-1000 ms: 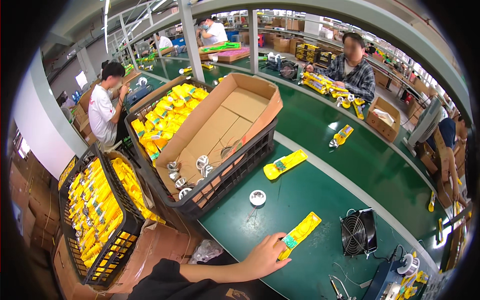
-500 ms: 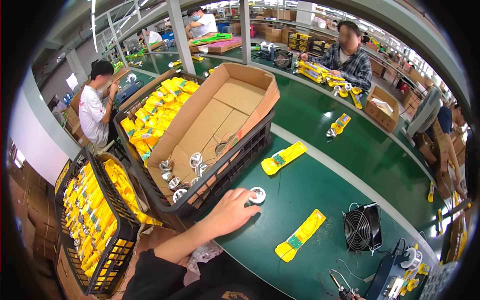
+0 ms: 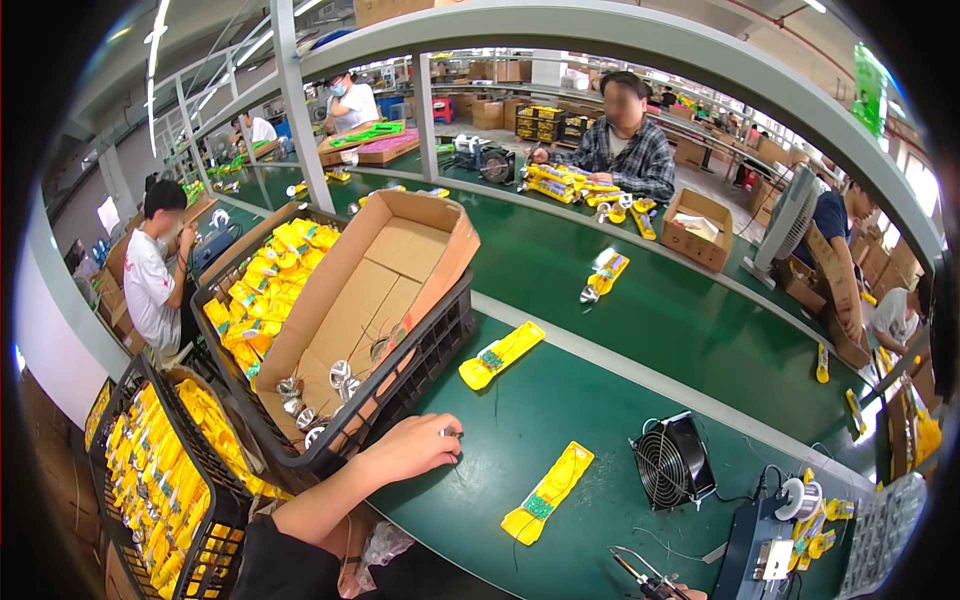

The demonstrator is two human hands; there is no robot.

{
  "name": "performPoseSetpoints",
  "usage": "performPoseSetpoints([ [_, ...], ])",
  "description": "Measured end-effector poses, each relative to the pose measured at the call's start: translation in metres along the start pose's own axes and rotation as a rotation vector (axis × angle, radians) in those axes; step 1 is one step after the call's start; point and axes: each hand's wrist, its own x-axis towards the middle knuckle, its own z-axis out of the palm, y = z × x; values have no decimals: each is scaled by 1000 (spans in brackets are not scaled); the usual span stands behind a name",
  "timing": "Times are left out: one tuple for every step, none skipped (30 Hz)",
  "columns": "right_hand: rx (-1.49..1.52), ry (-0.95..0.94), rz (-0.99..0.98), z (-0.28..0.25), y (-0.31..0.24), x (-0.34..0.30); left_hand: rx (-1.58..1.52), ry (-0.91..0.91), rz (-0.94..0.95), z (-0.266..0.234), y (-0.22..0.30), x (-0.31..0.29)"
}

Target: The person solders wires onto circuit boards inside flashlight casings using a soldering iron, places the assembled flashlights onto a conveyor belt, and takes additional casings and reflectors from bins to solder them.

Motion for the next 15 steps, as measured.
performPoseSetpoints([
  [3,11,-1,-1,1,1,-103,15,-9,0,-1,-1],
  [-62,-8,-65,-2,1,3,-215,26,0,1,-2,-2],
  [-128,-28,-128,-2,2,3,-203,31,-10,1,-4,-3],
  [-124,-19,-131,-2,2,4,-243,42,0,1,-5,-4],
  [-65,-32,-112,-3,2,4,-284,53,9,0,-7,-5],
  [-7,-47,-91,-3,2,3,-336,37,16,0,-8,-5],
  [-9,-40,-91,-2,2,2,-411,15,-19,-1,-8,-7],
  [80,-53,-37,-2,2,2,-389,19,-25,-1,-8,-6],
  [166,-67,18,-1,2,2,-418,20,-24,-1,-8,-6],
  [159,-64,20,0,3,2,-456,-27,-53,-2,-7,-5],
  [136,-58,25,0,4,4,-453,14,-23,-1,-5,-5],
  [109,-50,31,1,6,6,-338,60,-24,0,-3,-5],
  [77,-39,40,0,8,7,-233,81,-17,2,-1,-5],
  [39,-23,53,0,10,9,-238,80,-11,4,0,-2],
  [-10,-6,74,-3,10,8,-161,170,48,7,1,0],
])
